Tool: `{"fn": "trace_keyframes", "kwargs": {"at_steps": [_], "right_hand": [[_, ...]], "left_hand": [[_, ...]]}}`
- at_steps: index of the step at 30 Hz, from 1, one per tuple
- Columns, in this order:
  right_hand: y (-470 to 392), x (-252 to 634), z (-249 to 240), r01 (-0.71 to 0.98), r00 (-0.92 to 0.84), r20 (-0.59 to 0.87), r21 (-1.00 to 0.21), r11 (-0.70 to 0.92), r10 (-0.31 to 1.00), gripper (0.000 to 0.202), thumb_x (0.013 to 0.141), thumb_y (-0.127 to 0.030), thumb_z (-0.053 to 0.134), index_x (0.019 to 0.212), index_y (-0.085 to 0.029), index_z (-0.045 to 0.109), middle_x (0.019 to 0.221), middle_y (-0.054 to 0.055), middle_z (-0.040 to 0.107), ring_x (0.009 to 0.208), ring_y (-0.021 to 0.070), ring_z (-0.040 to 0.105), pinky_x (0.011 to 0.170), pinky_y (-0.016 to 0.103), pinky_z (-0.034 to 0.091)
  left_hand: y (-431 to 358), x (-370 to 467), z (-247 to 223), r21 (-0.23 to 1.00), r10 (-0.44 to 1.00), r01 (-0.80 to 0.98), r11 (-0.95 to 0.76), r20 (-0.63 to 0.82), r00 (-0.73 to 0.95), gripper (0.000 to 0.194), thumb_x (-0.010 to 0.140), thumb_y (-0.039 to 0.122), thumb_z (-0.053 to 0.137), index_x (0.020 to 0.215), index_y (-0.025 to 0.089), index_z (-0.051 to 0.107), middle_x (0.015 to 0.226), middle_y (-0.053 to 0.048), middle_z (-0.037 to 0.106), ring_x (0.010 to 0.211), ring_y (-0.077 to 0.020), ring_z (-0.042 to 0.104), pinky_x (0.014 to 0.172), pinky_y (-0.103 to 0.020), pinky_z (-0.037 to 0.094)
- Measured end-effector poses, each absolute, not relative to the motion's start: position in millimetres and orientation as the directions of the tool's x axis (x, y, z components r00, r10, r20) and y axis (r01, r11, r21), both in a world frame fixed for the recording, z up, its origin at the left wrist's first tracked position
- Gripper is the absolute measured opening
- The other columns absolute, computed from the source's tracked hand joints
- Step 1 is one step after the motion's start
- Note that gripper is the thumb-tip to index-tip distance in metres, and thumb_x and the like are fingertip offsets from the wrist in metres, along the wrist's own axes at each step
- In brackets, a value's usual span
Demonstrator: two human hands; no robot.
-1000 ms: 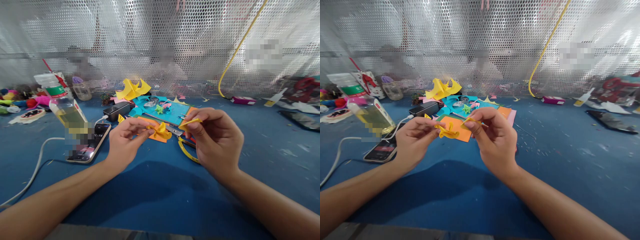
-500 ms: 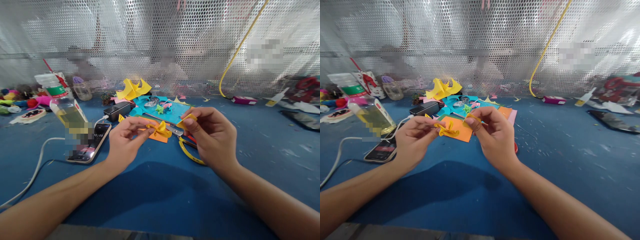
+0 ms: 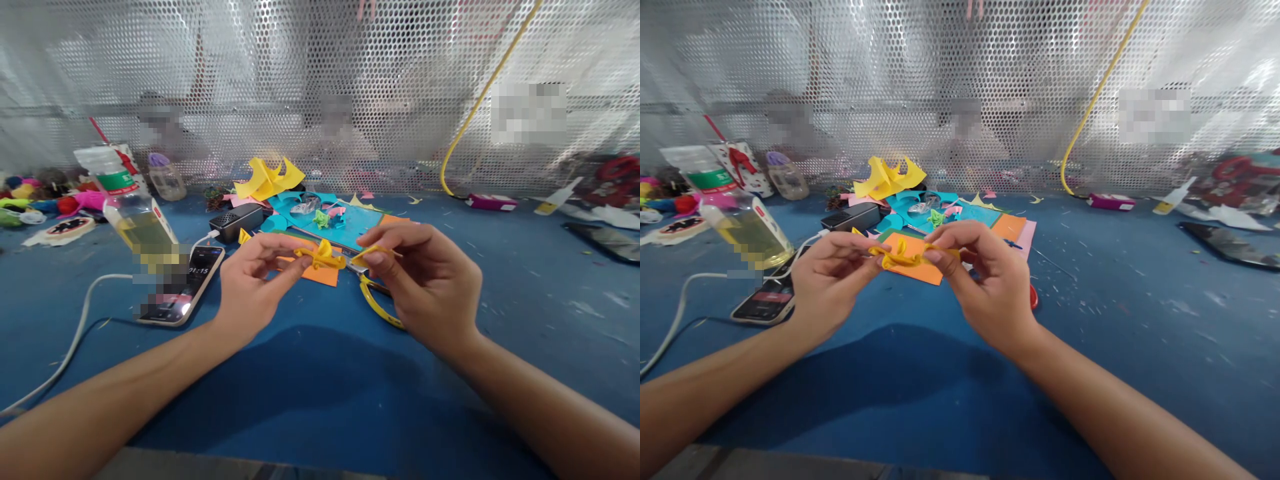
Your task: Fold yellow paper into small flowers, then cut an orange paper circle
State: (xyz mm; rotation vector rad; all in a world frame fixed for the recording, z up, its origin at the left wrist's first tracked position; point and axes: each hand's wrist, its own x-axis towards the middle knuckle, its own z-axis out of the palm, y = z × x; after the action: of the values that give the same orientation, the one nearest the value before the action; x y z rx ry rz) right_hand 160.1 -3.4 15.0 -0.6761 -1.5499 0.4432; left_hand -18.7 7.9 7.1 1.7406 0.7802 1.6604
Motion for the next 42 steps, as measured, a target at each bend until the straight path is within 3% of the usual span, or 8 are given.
{"fn": "trace_keyframes", "kwargs": {"at_steps": [9, 12, 17, 20, 24, 29, 36, 42], "right_hand": [[-16, 163, 13, 0.268, -0.539, 0.800, -0.132, 0.954, 0.262, 0.022, 0.079, -0.004, 0.055, 0.092, -0.021, 0.054, 0.099, 0.006, 0.066, 0.089, 0.0139, 0.064, 0.074, 0.024, 0.054], [-15, 161, 13, 0.275, -0.445, 0.839, -0.204, 0.940, 0.313, 0.019, 0.080, -0.005, 0.054, 0.090, -0.021, 0.055, 0.094, 0.005, 0.067, 0.086, 0.0142, 0.064, 0.073, 0.025, 0.054], [0, 160, 12, 0.298, -0.019, 0.775, -0.598, 0.744, 0.631, 0.009, 0.079, -0.019, 0.060, 0.083, -0.024, 0.055, 0.077, -0.001, 0.062, 0.069, 0.0130, 0.061, 0.056, 0.024, 0.052], [14, 164, 2, 0.426, -0.140, 0.560, -0.710, 0.561, 0.816, 0.019, 0.078, -0.025, 0.061, 0.095, -0.022, 0.054, 0.071, -0.001, 0.061, 0.060, 0.0129, 0.059, 0.050, 0.024, 0.049], [22, 166, -13, 0.603, -0.407, 0.333, -0.601, 0.524, 0.851, 0.025, 0.081, -0.026, 0.055, 0.105, -0.019, 0.054, 0.095, 0.007, 0.064, 0.084, 0.0198, 0.062, 0.074, 0.037, 0.051], [13, 160, -6, 0.501, -0.386, 0.595, -0.507, 0.701, 0.705, 0.049, 0.076, -0.021, 0.061, 0.122, -0.021, 0.043, 0.120, 0.008, 0.053, 0.106, 0.0190, 0.054, 0.089, 0.036, 0.047], [4, 157, 1, 0.455, -0.399, 0.741, -0.351, 0.818, 0.540, 0.016, 0.078, -0.019, 0.062, 0.093, -0.021, 0.056, 0.097, 0.005, 0.065, 0.095, 0.0157, 0.060, 0.085, 0.030, 0.048], [6, 160, 4, 0.474, -0.352, 0.794, -0.306, 0.826, 0.496, 0.010, 0.078, -0.019, 0.062, 0.083, -0.021, 0.054, 0.087, 0.004, 0.063, 0.085, 0.0153, 0.062, 0.077, 0.029, 0.050]], "left_hand": [[7, -19, 8, 0.717, 0.721, 0.094, -0.691, 0.692, 0.027, 0.019, 0.068, 0.009, 0.070, 0.083, 0.019, 0.063, 0.082, 0.002, 0.069, 0.069, -0.0069, 0.066, 0.062, -0.012, 0.054], [8, -19, 8, 0.702, 0.705, 0.070, -0.709, 0.708, 0.047, 0.018, 0.070, 0.008, 0.069, 0.084, 0.017, 0.063, 0.083, -0.001, 0.070, 0.072, -0.0085, 0.067, 0.063, -0.012, 0.055], [10, -19, 7, 0.688, 0.689, 0.038, -0.725, 0.721, 0.071, 0.013, 0.076, 0.008, 0.063, 0.085, 0.017, 0.062, 0.085, -0.003, 0.071, 0.076, -0.0115, 0.067, 0.065, -0.018, 0.057], [11, -19, 7, 0.687, 0.686, 0.030, -0.726, 0.720, 0.110, 0.012, 0.077, 0.009, 0.061, 0.086, 0.017, 0.062, 0.086, -0.003, 0.071, 0.077, -0.0121, 0.067, 0.066, -0.020, 0.058], [14, -21, 4, 0.704, 0.699, 0.024, -0.710, 0.700, 0.145, 0.015, 0.078, 0.007, 0.059, 0.088, 0.017, 0.062, 0.087, -0.003, 0.070, 0.079, -0.0108, 0.067, 0.068, -0.018, 0.057], [22, -25, -1, 0.709, 0.701, 0.014, -0.705, 0.694, 0.166, 0.015, 0.079, 0.010, 0.059, 0.091, 0.018, 0.062, 0.095, -0.003, 0.066, 0.085, -0.0121, 0.064, 0.072, -0.021, 0.055], [21, -25, 0, 0.726, 0.735, 0.130, -0.675, 0.649, 0.195, 0.013, 0.080, 0.012, 0.058, 0.091, 0.019, 0.060, 0.086, -0.001, 0.066, 0.078, -0.0106, 0.065, 0.067, -0.018, 0.055], [17, -25, -1, 0.768, 0.729, -0.060, -0.638, 0.628, 0.273, 0.015, 0.082, 0.016, 0.055, 0.097, 0.019, 0.057, 0.097, -0.005, 0.062, 0.087, -0.0145, 0.064, 0.076, -0.027, 0.054]]}}
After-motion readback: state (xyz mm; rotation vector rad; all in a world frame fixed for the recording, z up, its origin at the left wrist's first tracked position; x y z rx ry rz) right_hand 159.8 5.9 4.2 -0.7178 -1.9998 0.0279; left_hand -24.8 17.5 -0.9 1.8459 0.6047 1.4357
